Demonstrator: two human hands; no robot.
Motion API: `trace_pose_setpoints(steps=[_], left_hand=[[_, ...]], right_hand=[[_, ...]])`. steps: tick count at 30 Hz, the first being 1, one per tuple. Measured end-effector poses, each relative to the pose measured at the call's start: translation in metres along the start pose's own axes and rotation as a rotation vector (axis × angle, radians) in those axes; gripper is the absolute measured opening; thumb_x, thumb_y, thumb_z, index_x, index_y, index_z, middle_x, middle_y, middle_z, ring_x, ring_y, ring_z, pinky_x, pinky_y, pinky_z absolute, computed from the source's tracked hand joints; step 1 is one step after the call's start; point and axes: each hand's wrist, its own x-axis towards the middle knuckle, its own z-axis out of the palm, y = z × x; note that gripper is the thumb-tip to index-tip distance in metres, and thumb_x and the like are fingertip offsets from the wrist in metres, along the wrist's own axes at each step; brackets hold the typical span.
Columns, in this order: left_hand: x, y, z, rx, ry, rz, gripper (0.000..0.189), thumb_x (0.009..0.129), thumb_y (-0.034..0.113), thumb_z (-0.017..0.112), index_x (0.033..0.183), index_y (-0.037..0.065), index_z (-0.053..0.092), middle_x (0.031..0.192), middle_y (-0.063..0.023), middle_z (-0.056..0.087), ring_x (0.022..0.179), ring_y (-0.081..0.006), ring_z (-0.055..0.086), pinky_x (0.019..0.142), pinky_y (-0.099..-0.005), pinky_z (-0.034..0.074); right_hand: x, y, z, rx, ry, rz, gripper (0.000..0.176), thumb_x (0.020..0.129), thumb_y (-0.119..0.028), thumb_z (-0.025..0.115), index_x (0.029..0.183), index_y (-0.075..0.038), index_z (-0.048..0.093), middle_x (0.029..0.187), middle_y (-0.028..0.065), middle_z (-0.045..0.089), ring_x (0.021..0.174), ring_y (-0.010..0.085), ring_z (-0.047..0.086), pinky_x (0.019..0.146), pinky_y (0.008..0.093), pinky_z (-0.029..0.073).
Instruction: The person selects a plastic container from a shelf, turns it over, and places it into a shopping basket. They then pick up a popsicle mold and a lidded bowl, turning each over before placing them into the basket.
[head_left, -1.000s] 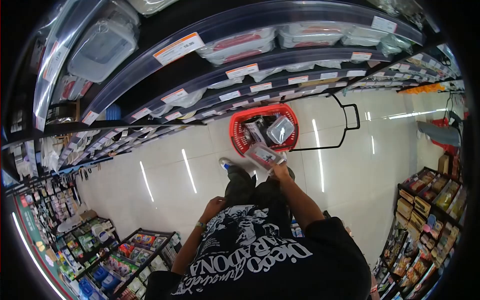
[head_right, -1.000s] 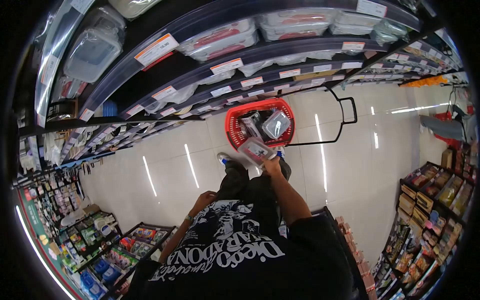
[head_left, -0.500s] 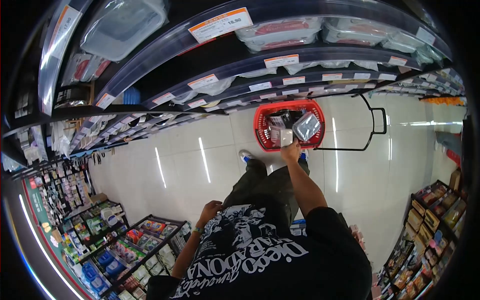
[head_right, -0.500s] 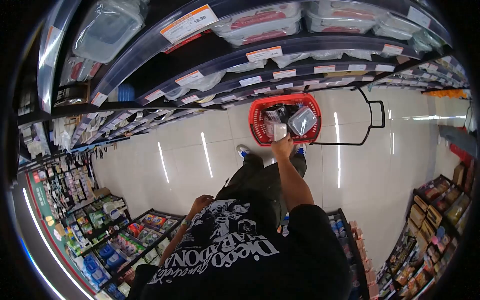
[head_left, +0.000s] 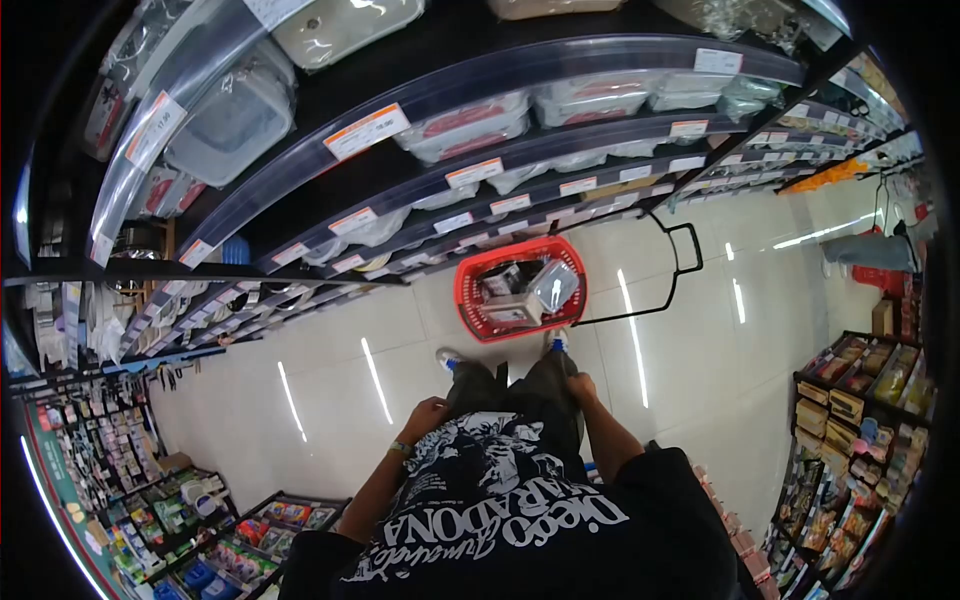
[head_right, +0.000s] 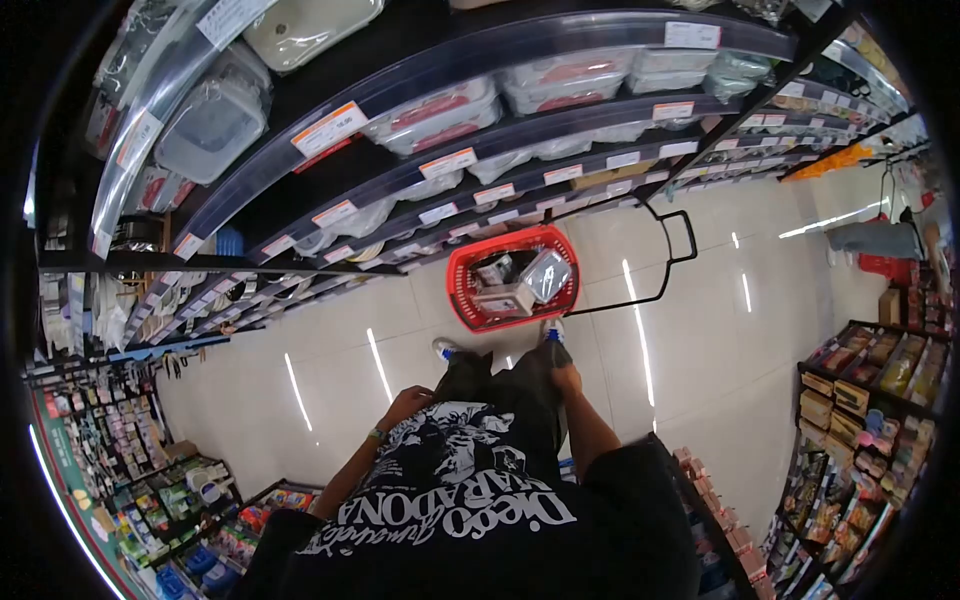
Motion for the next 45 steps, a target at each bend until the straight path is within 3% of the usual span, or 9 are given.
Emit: trace_pose_setpoints(steps=[11,17,19,21,25,30,36,39,45], left_hand=[[0.071,0.04,0.079,-0.097,-0.027,0.149,0.028,0.087,0.019,0.057,0.103,0.0,0.069,0.094,-0.0127,0.071,0.084,-0.0204,0.069,0.074,-0.0332,0.054],[0.109,0.082,0.111,-0.251,-0.076,0.138,0.029,0.086,0.014,0.06,0.11,-0.002,0.065,0.091,-0.0088,0.07,0.075,-0.0156,0.064,0.068,-0.0275,0.052],[0.115,0.093,0.117,-0.162,-0.077,0.172,0.025,0.089,0.018,0.056,0.104,0.001,0.066,0.087,-0.01,0.07,0.079,-0.0178,0.067,0.07,-0.0306,0.053],[0.115,0.101,0.119,-0.155,-0.105,0.174,0.025,0.091,0.02,0.057,0.104,0.002,0.067,0.088,-0.01,0.071,0.08,-0.0179,0.067,0.071,-0.0311,0.053],[0.111,0.076,0.116,-0.043,0.014,0.337,0.025,0.091,0.024,0.06,0.103,0.004,0.069,0.092,-0.011,0.072,0.083,-0.0192,0.068,0.073,-0.0327,0.054],[0.074,0.036,0.093,-0.199,-0.034,0.16,0.03,0.091,0.027,0.058,0.103,0.001,0.068,0.089,-0.011,0.071,0.077,-0.0211,0.069,0.07,-0.0331,0.055],[0.058,-0.042,0.075,0.535,-0.129,0.521,0.023,0.076,0.018,0.061,0.092,0.006,0.073,0.089,-0.0204,0.07,0.084,-0.0339,0.069,0.076,-0.0416,0.054],[0.079,-0.098,0.097,-0.003,0.004,0.292,0.022,0.074,0.019,0.067,0.091,0.007,0.073,0.089,-0.02,0.071,0.083,-0.0331,0.068,0.076,-0.0391,0.053],[0.08,-0.023,0.074,0.154,-0.096,0.464,0.021,0.076,0.023,0.065,0.088,0.008,0.072,0.087,-0.0175,0.07,0.083,-0.0345,0.067,0.075,-0.041,0.053]], right_hand=[[0.072,0.054,-0.075,0.013,-0.105,-0.534,0.023,0.081,-0.015,0.061,0.092,0.0,0.074,0.108,0.0168,0.07,0.091,0.0272,0.071,0.08,0.0371,0.057],[0.04,0.085,-0.13,0.759,-0.253,-0.172,0.021,0.087,-0.014,0.06,0.094,0.001,0.072,0.103,0.0137,0.072,0.086,0.0239,0.072,0.07,0.0323,0.058],[0.011,0.095,-0.144,0.633,-0.183,-0.177,0.024,0.089,-0.018,0.059,0.097,0.0,0.072,0.096,0.0119,0.073,0.085,0.0226,0.072,0.068,0.0338,0.057],[0.058,0.151,-0.134,-0.561,0.079,-1.05,0.025,0.089,-0.023,0.057,0.093,-0.003,0.072,0.086,0.009,0.073,0.079,0.0209,0.071,0.064,0.0334,0.055],[0.026,0.151,-0.103,0.129,-0.133,-0.077,0.021,0.083,-0.021,0.062,0.075,-0.003,0.068,0.074,0.016,0.069,0.067,0.0234,0.066,0.058,0.0377,0.051],[0.074,0.131,-0.077,-0.104,-0.144,-0.356,0.047,0.079,-0.038,0.064,0.102,0.002,0.072,0.105,0.0249,0.07,0.102,0.0348,0.067,0.088,0.0403,0.052],[0.114,0.051,-0.081,-0.356,-0.025,-0.94,0.026,0.088,-0.022,0.063,0.094,0.002,0.071,0.09,0.013,0.072,0.071,0.0205,0.069,0.065,0.0353,0.057],[0.051,-0.013,-0.102,0.266,-0.28,-0.387,0.028,0.088,-0.016,0.062,0.104,0.006,0.067,0.095,0.0163,0.071,0.076,0.0238,0.071,0.067,0.0351,0.059],[-0.011,-0.021,-0.115,-0.337,-0.125,-0.857,0.027,0.085,-0.014,0.065,0.104,0.005,0.069,0.101,0.0149,0.071,0.089,0.0207,0.069,0.08,0.0317,0.057]])
